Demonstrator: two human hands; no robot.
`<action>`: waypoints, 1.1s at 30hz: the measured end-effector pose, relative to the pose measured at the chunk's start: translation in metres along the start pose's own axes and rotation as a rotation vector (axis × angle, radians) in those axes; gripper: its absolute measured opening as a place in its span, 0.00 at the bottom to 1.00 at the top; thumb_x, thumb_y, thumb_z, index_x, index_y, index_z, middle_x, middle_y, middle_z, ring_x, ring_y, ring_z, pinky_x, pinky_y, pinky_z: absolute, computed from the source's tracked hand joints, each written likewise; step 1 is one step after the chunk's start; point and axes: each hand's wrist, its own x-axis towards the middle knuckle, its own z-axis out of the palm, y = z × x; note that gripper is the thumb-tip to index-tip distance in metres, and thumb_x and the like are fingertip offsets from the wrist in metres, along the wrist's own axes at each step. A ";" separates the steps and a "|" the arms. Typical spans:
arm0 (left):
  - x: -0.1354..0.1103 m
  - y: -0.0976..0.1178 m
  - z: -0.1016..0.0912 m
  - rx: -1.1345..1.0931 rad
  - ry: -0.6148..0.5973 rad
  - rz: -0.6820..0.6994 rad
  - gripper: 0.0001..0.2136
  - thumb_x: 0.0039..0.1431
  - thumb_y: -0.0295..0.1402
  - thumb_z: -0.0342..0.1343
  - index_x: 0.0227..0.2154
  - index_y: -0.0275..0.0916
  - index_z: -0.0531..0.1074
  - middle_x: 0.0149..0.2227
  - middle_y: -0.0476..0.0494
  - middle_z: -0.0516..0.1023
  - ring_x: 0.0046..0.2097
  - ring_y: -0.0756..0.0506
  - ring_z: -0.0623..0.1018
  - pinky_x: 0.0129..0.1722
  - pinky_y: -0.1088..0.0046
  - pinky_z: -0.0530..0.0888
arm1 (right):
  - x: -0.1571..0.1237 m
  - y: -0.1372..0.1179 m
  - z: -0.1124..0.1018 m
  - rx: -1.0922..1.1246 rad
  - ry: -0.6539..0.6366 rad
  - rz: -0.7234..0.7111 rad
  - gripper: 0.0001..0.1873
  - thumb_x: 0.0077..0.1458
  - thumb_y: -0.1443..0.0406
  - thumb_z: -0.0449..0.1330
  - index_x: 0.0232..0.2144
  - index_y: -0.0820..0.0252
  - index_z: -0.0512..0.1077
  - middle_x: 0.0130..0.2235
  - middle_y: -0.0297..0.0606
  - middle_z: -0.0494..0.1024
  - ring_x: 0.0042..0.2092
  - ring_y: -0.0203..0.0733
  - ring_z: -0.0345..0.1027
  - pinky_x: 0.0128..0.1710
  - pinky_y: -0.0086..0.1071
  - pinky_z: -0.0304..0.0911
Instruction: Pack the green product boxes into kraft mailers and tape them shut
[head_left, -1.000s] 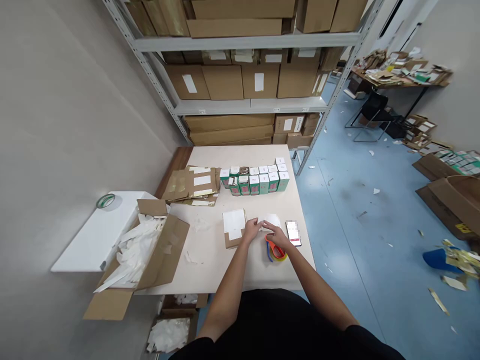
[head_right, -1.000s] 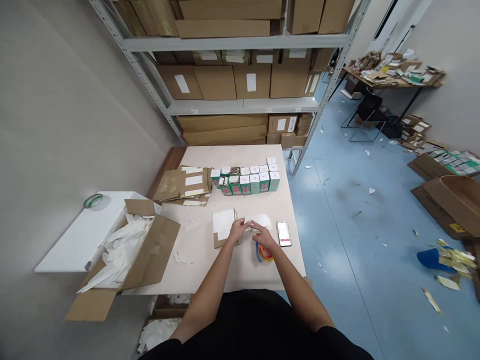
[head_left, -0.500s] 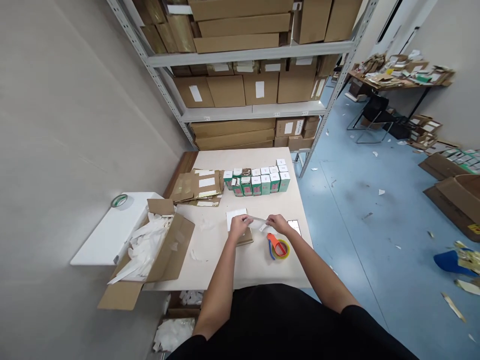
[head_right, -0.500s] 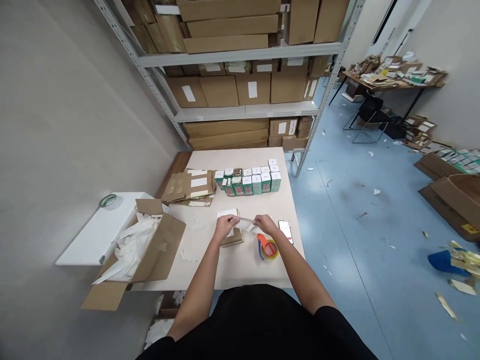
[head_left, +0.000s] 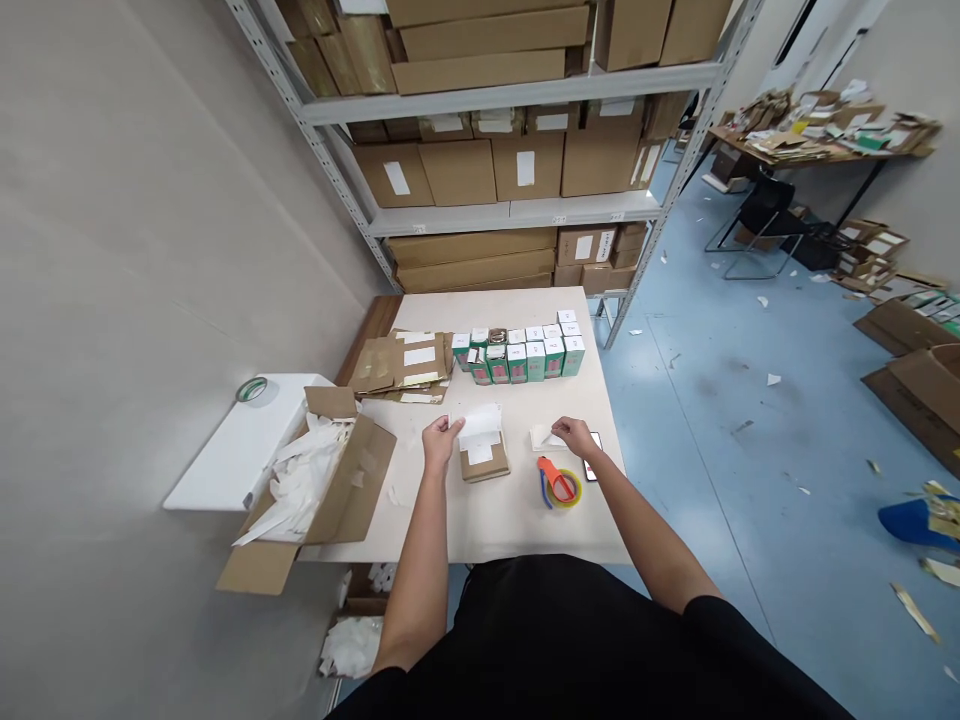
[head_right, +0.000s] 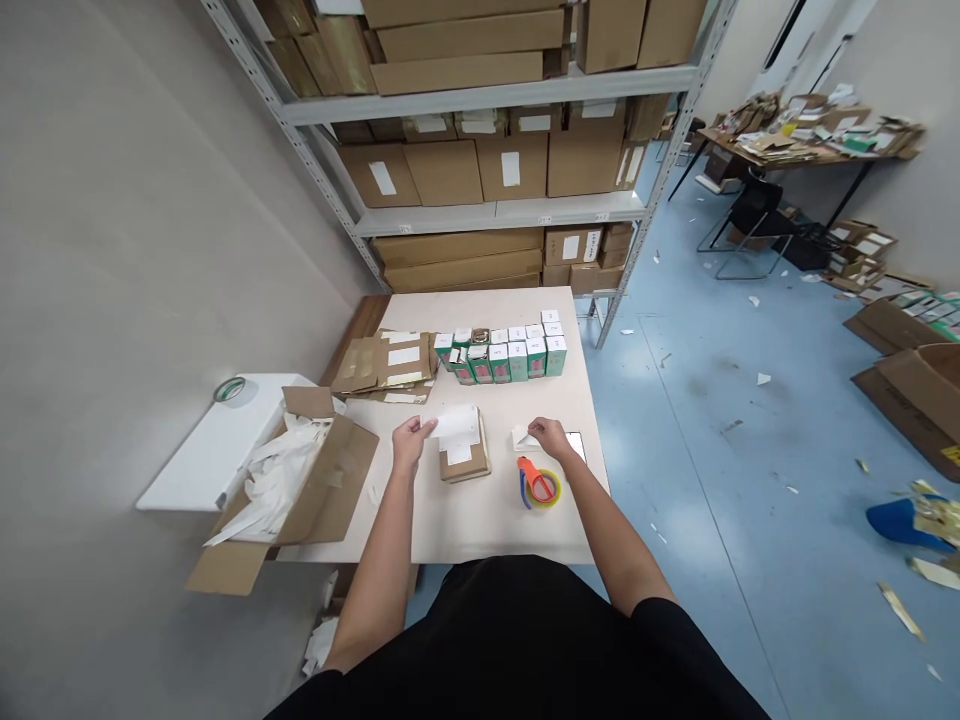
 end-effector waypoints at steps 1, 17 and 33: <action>-0.003 -0.003 0.005 -0.035 0.031 -0.032 0.15 0.45 0.41 0.70 0.33 0.38 0.79 0.32 0.47 0.82 0.37 0.45 0.80 0.39 0.69 0.78 | 0.000 -0.002 0.004 0.007 -0.006 0.003 0.11 0.56 0.63 0.60 0.39 0.58 0.79 0.37 0.39 0.82 0.39 0.43 0.75 0.42 0.36 0.70; -0.070 -0.013 0.073 -0.208 -0.275 -0.292 0.26 0.37 0.41 0.77 0.41 0.37 0.79 0.36 0.41 0.84 0.38 0.44 0.82 0.39 0.70 0.75 | -0.026 -0.086 0.064 0.402 0.065 -0.065 0.17 0.53 0.48 0.63 0.29 0.55 0.73 0.28 0.33 0.76 0.32 0.41 0.66 0.34 0.34 0.64; -0.065 0.048 0.060 -0.244 -0.060 -0.111 0.22 0.41 0.48 0.74 0.32 0.36 0.79 0.31 0.45 0.82 0.32 0.48 0.78 0.35 0.72 0.73 | -0.060 -0.130 0.039 0.617 -0.019 -0.029 0.11 0.52 0.56 0.65 0.32 0.56 0.79 0.36 0.39 0.84 0.36 0.41 0.75 0.42 0.37 0.67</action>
